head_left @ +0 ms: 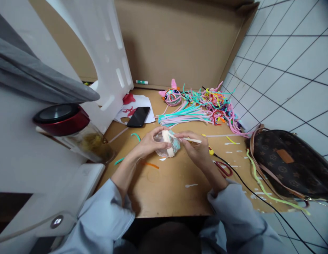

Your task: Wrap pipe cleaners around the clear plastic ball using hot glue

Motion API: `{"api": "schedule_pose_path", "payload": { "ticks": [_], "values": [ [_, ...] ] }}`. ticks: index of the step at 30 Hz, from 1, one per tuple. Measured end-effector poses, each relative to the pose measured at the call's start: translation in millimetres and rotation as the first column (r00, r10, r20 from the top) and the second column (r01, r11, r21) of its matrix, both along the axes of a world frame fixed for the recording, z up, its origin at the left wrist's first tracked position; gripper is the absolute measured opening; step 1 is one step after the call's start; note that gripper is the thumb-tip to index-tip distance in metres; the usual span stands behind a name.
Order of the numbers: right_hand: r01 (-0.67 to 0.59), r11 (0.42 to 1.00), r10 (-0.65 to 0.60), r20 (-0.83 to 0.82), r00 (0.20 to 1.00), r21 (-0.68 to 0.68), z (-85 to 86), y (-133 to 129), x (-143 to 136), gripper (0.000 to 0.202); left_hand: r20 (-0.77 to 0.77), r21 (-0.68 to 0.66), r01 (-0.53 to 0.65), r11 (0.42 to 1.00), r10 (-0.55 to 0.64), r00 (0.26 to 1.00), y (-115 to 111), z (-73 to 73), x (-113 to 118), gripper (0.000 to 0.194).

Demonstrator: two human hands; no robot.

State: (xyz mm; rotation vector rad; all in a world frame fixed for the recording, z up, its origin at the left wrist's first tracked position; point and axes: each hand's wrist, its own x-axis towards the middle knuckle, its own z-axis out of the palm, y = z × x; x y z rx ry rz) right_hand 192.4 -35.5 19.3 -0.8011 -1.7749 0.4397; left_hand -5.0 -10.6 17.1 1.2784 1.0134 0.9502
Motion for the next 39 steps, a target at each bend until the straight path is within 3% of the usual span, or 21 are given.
{"api": "schedule_pose_path", "payload": {
  "ticks": [4, 9, 18, 34, 39],
  "values": [
    [-0.031, 1.000, 0.031, -0.041, 0.999, -0.002, -8.9, 2, 0, 0.014, -0.010, -0.003, -0.003, 1.000, 0.003, 1.000, -1, 1.4, -1, 0.073],
    [-0.059, 0.994, 0.062, -0.026, 0.998, 0.097, -13.4, 2, -2, 0.018, -0.015, 0.002, -0.002, 1.000, 0.002, 1.000, -1, 1.0, -1, 0.073],
    [-0.003, 0.979, -0.015, 0.086, 0.996, 0.204, -13.3, 0, -1, 0.018, -0.015, -0.012, -0.011, 1.000, 0.011, 1.000, -1, 1.9, -1, 0.074],
    [0.014, 0.956, -0.066, 0.168, 0.984, 0.291, -14.3, -6, -2, 0.021, -0.049, 0.019, 0.004, 1.000, -0.003, 0.999, 0, 0.3, -3, 0.075],
    [0.003, 0.970, -0.051, 0.194, 0.980, 0.242, -14.5, -8, -2, 0.019, -0.051, 0.054, 0.005, 0.999, -0.002, 0.999, 0, -1.1, -4, 0.073]
  ]
}}
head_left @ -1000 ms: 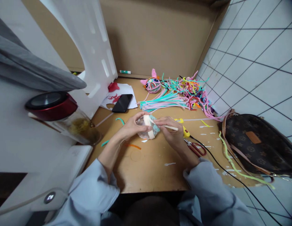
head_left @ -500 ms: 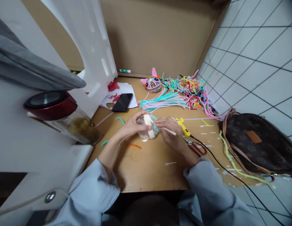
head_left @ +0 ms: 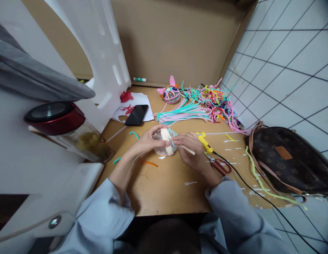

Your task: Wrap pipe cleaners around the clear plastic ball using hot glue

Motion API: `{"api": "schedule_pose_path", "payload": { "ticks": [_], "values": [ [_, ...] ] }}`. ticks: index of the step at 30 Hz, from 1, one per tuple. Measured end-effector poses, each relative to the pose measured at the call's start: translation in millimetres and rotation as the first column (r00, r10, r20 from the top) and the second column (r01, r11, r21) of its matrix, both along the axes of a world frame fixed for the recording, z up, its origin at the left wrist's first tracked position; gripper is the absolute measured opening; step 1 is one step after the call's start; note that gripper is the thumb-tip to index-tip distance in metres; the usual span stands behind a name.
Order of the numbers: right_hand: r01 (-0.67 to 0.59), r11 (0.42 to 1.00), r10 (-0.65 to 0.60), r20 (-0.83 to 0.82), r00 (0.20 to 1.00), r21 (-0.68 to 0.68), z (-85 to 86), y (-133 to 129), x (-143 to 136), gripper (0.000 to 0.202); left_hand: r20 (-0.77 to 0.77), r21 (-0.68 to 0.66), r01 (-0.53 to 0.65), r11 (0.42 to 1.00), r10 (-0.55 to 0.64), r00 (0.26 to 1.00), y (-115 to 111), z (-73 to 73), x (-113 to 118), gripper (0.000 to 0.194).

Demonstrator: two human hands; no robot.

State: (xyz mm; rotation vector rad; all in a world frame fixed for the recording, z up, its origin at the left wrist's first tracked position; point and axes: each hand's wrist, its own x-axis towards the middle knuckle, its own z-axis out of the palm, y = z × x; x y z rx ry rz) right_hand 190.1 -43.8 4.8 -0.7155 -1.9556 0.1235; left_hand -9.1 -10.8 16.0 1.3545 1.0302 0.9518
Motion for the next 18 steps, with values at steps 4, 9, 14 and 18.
{"api": "schedule_pose_path", "payload": {
  "ticks": [4, 9, 14, 18],
  "values": [
    [0.017, 1.000, -0.017, 0.036, 0.999, 0.002, 0.6, -1.7, -0.7, 0.018, 0.005, -0.005, -0.003, 1.000, 0.003, 1.000, 0.1, -0.9, -0.2, 0.073],
    [-0.011, 1.000, 0.011, 0.017, 1.000, 0.029, 0.4, -2.1, -1.1, 0.020, 0.002, -0.008, -0.009, 1.000, 0.009, 1.000, -0.6, 0.6, 0.5, 0.073],
    [-0.008, 1.000, 0.008, 0.016, 1.000, 0.010, -0.8, -2.2, -1.3, 0.022, -0.003, -0.006, -0.004, 1.000, 0.004, 1.000, -0.9, 0.7, 0.7, 0.073],
    [-0.004, 1.000, 0.003, 0.028, 1.000, 0.026, -1.5, -2.6, -1.9, 0.023, -0.006, -0.024, -0.012, 1.000, 0.012, 1.000, -1.0, 0.1, 0.8, 0.075]
  ]
}}
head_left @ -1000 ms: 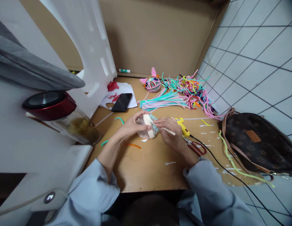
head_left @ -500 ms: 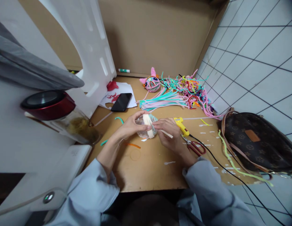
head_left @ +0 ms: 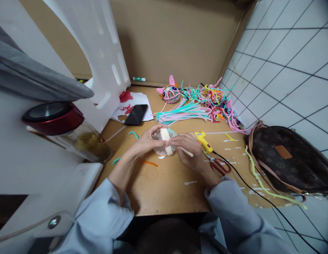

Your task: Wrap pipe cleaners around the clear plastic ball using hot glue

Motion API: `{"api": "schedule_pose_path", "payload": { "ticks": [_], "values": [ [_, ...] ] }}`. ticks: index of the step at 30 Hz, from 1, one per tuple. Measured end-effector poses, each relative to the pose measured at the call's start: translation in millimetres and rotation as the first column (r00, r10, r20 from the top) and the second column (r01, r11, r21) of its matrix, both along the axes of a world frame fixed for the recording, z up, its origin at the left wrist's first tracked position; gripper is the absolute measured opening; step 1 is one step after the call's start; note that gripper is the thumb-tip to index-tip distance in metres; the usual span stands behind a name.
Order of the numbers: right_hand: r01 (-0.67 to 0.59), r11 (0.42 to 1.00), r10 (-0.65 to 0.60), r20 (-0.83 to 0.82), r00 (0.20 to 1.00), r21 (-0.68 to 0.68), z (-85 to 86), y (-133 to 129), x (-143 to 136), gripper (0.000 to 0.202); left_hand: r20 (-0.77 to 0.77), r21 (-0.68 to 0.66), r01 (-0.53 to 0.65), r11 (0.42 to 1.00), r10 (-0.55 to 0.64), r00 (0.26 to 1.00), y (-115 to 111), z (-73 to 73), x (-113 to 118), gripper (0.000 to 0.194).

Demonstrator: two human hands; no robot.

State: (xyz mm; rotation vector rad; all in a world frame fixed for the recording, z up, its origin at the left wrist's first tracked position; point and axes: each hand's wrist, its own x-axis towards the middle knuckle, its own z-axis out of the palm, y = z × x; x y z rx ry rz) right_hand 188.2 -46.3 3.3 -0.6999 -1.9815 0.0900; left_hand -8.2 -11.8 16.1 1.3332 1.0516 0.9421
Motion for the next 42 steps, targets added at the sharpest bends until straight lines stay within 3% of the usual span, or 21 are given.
{"api": "schedule_pose_path", "payload": {
  "ticks": [13, 23, 42],
  "values": [
    [0.001, 0.997, -0.003, 0.015, 1.000, 0.075, -1.3, -0.7, -1.9, 0.027, 0.032, -0.015, 0.002, 1.000, -0.001, 0.999, 0.8, 0.3, 0.4, 0.073],
    [0.024, 0.995, -0.030, 0.052, 0.998, 0.098, -0.7, -2.0, -2.0, 0.028, 0.075, -0.053, 0.068, 0.996, -0.064, 0.995, -3.4, 6.5, -1.0, 0.072],
    [0.051, 0.979, -0.065, 0.067, 0.996, 0.196, -3.7, -0.7, -3.3, 0.025, 0.095, -0.046, 0.038, 0.998, -0.034, 0.995, -1.3, 5.9, 0.8, 0.067]
  ]
}}
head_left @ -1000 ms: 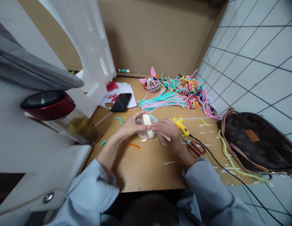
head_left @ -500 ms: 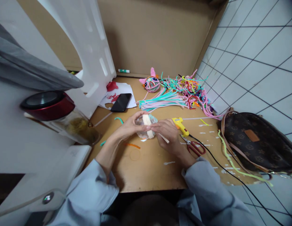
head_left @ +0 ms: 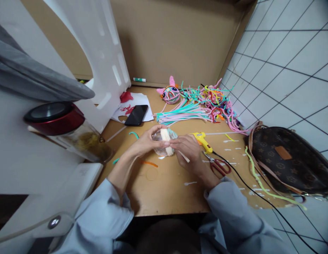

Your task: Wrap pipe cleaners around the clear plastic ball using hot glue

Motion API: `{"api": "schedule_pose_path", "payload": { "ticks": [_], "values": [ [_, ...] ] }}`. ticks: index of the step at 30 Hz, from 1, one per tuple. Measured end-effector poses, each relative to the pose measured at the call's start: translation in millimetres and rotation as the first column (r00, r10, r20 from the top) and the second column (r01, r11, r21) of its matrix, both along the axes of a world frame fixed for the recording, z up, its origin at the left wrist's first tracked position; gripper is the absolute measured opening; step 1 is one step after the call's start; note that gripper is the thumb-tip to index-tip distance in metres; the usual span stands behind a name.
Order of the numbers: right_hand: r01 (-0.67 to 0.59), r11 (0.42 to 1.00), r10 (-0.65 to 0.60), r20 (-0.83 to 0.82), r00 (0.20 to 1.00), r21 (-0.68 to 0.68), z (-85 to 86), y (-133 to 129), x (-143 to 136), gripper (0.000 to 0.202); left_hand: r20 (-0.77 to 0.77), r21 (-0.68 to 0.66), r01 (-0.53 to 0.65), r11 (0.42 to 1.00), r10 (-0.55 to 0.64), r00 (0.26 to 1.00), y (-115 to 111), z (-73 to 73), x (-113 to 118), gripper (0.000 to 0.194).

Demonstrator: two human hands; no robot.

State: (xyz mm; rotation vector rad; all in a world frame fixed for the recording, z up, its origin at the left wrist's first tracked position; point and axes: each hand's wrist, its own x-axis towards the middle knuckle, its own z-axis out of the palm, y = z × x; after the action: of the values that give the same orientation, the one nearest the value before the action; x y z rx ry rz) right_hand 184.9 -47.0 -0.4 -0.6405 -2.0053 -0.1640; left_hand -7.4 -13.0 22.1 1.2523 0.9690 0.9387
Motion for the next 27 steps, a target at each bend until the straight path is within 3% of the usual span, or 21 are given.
{"api": "schedule_pose_path", "payload": {
  "ticks": [14, 23, 27],
  "values": [
    [0.011, 1.000, -0.011, 0.014, 1.000, 0.002, 0.2, 0, 0, 0.023, -0.010, 0.010, 0.014, 1.000, -0.014, 1.000, 1, -2.9, -2, 0.071],
    [-0.029, 0.999, 0.028, 0.034, 0.999, 0.034, -7.6, 3, 1, 0.024, 0.081, 0.020, -0.090, 0.996, 0.088, 0.993, 0, -8.7, 4, 0.063],
    [-0.028, 0.998, 0.025, 0.060, 0.998, 0.054, -7.6, 2, 0, 0.027, 0.109, -0.004, -0.148, 0.989, 0.147, 0.983, -2, -7.0, 10, 0.050]
  ]
}}
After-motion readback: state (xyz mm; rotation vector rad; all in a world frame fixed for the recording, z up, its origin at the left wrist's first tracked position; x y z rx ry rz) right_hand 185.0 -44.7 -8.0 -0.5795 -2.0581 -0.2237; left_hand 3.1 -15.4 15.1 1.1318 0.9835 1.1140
